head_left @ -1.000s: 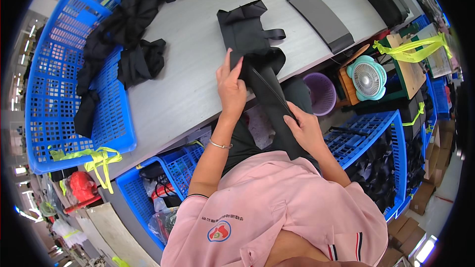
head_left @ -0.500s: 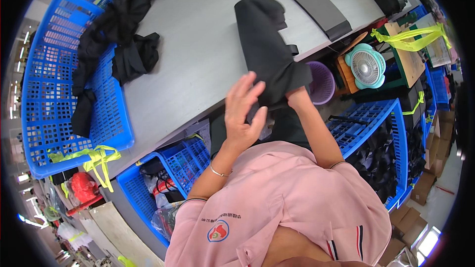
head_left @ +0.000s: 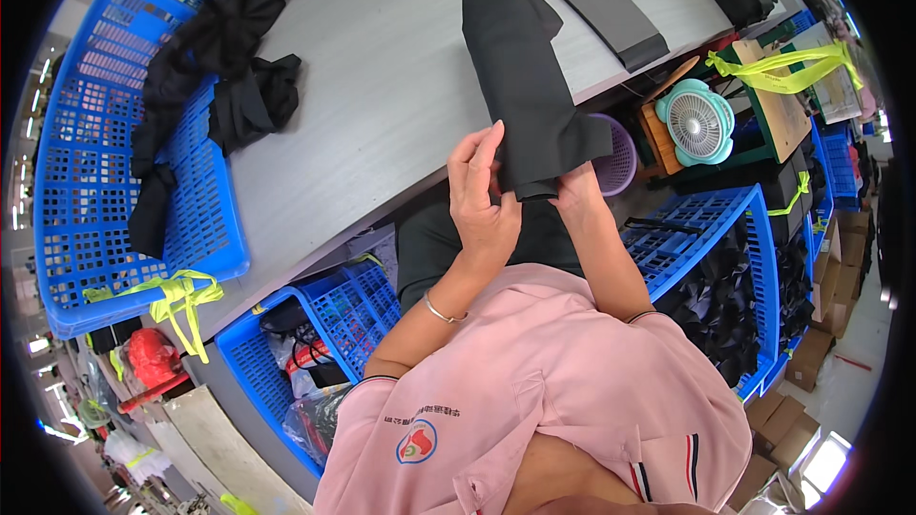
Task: Checking and assembling black fabric/foam protective guards or straps.
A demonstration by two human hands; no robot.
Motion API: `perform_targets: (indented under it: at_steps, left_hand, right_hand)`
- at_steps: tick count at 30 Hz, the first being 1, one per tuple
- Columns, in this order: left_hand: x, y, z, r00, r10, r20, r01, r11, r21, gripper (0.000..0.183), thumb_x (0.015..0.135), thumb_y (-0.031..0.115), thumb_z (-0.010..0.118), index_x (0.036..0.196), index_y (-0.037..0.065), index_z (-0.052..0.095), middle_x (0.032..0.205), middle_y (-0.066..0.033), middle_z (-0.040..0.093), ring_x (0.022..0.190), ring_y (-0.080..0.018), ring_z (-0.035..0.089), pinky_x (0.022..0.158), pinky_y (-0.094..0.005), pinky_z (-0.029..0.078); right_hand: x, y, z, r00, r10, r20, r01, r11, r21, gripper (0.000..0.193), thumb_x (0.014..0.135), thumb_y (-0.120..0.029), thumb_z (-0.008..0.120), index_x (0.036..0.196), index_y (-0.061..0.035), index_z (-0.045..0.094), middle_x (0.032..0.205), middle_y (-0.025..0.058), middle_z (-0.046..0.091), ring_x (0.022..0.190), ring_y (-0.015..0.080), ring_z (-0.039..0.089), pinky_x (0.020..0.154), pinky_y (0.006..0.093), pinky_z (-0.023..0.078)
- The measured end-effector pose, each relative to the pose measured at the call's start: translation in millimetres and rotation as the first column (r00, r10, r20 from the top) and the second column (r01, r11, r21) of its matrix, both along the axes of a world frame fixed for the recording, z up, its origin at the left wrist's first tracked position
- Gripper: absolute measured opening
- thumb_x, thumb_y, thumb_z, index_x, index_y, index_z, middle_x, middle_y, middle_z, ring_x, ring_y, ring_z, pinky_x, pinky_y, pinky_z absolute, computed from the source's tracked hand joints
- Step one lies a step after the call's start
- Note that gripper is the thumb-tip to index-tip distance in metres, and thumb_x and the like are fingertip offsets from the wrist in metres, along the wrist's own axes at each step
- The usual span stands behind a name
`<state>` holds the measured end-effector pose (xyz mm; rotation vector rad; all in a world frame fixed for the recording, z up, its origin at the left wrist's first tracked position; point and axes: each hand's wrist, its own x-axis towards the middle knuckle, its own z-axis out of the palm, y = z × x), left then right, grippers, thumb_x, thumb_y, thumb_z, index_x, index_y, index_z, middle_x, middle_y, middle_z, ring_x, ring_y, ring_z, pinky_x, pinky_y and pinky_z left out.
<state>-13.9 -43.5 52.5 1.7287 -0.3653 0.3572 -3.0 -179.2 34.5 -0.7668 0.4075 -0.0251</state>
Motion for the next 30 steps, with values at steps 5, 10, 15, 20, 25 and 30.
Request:
perform_targets:
  at_steps: [5, 10, 15, 20, 25, 30]
  left_hand:
    - [-1, -2, -2, 0.998, 0.033, 0.055, -0.034, 0.999, 0.009, 0.058, 0.076, -0.017, 0.064, 0.128, 0.008, 0.063, 0.124, -0.0076, 0.054, 0.076, -0.009, 0.054, 0.063, -0.0218, 0.046]
    - [-3, -3, -3, 0.998, 0.011, 0.054, -0.012, 1.0, 0.003, 0.061, 0.075, -0.018, 0.064, 0.129, 0.009, 0.063, 0.122, -0.0077, 0.055, 0.081, -0.0092, 0.054, 0.064, -0.0213, 0.047]
    - [-3, 2, -9, 0.998, 0.021, 0.064, -0.021, 1.0, 0.01, 0.063, 0.074, -0.019, 0.064, 0.13, 0.009, 0.063, 0.122, -0.0078, 0.055, 0.087, -0.0107, 0.055, 0.066, -0.0214, 0.048]
    - [-2, 16, -9, 0.994, -0.045, 0.098, 0.038, 0.997, 0.069, 0.068, 0.078, -0.017, 0.058, 0.14, 0.008, 0.054, 0.13, -0.0133, 0.054, 0.104, -0.0141, 0.06, 0.078, -0.0243, 0.051]
    - [-6, 29, -50, 0.989, -0.136, -0.065, 0.138, 0.99, 0.036, 0.062, 0.088, -0.009, 0.049, 0.148, 0.009, 0.045, 0.124, -0.0161, 0.06, 0.094, -0.0091, 0.061, 0.08, -0.024, 0.051]
    - [-4, 37, -61, 0.861, 0.032, -0.508, -0.115, 0.985, -0.133, 0.048, 0.094, -0.005, 0.046, 0.141, 0.002, 0.051, 0.107, -0.0087, 0.07, 0.086, -0.0144, 0.066, 0.082, -0.0283, 0.054]
  right_hand:
    - [-3, 1, -12, 0.998, -0.007, 0.062, -0.005, 0.983, 0.183, 0.04, 0.096, -0.028, 0.058, 0.126, -0.0015, 0.057, 0.114, 0.0124, 0.066, 0.096, 0.0217, 0.068, 0.072, 0.0322, 0.061]
    - [-3, -3, -28, 1.0, -0.013, 0.016, 0.012, 0.996, 0.093, 0.043, 0.1, -0.037, 0.047, 0.127, -0.0048, 0.057, 0.118, 0.0109, 0.065, 0.104, 0.0224, 0.066, 0.085, 0.0375, 0.057]
    - [0, 5, -30, 0.999, -0.052, -0.007, 0.052, 0.998, 0.035, 0.047, 0.1, -0.039, 0.045, 0.131, -0.0049, 0.055, 0.123, 0.0107, 0.063, 0.108, 0.0229, 0.064, 0.089, 0.038, 0.056]
    - [7, 21, -20, 0.986, -0.165, -0.014, 0.164, 0.984, -0.066, 0.051, 0.102, -0.041, 0.04, 0.135, -0.0042, 0.051, 0.127, 0.0116, 0.061, 0.111, 0.0253, 0.063, 0.093, 0.0391, 0.054]
    - [19, 18, -55, 0.966, -0.213, 0.148, 0.258, 0.836, -0.483, 0.055, 0.099, -0.038, 0.051, 0.142, -0.0041, 0.043, 0.139, 0.0122, 0.053, 0.123, 0.0289, 0.056, 0.104, 0.0403, 0.046]
    - [15, 21, 15, 0.93, 0.36, -0.079, -0.261, 0.495, -0.829, 0.048, 0.091, -0.013, 0.062, 0.134, 0.001, 0.048, 0.131, 0.0179, 0.055, 0.125, 0.0285, 0.051, 0.105, 0.0366, 0.042]
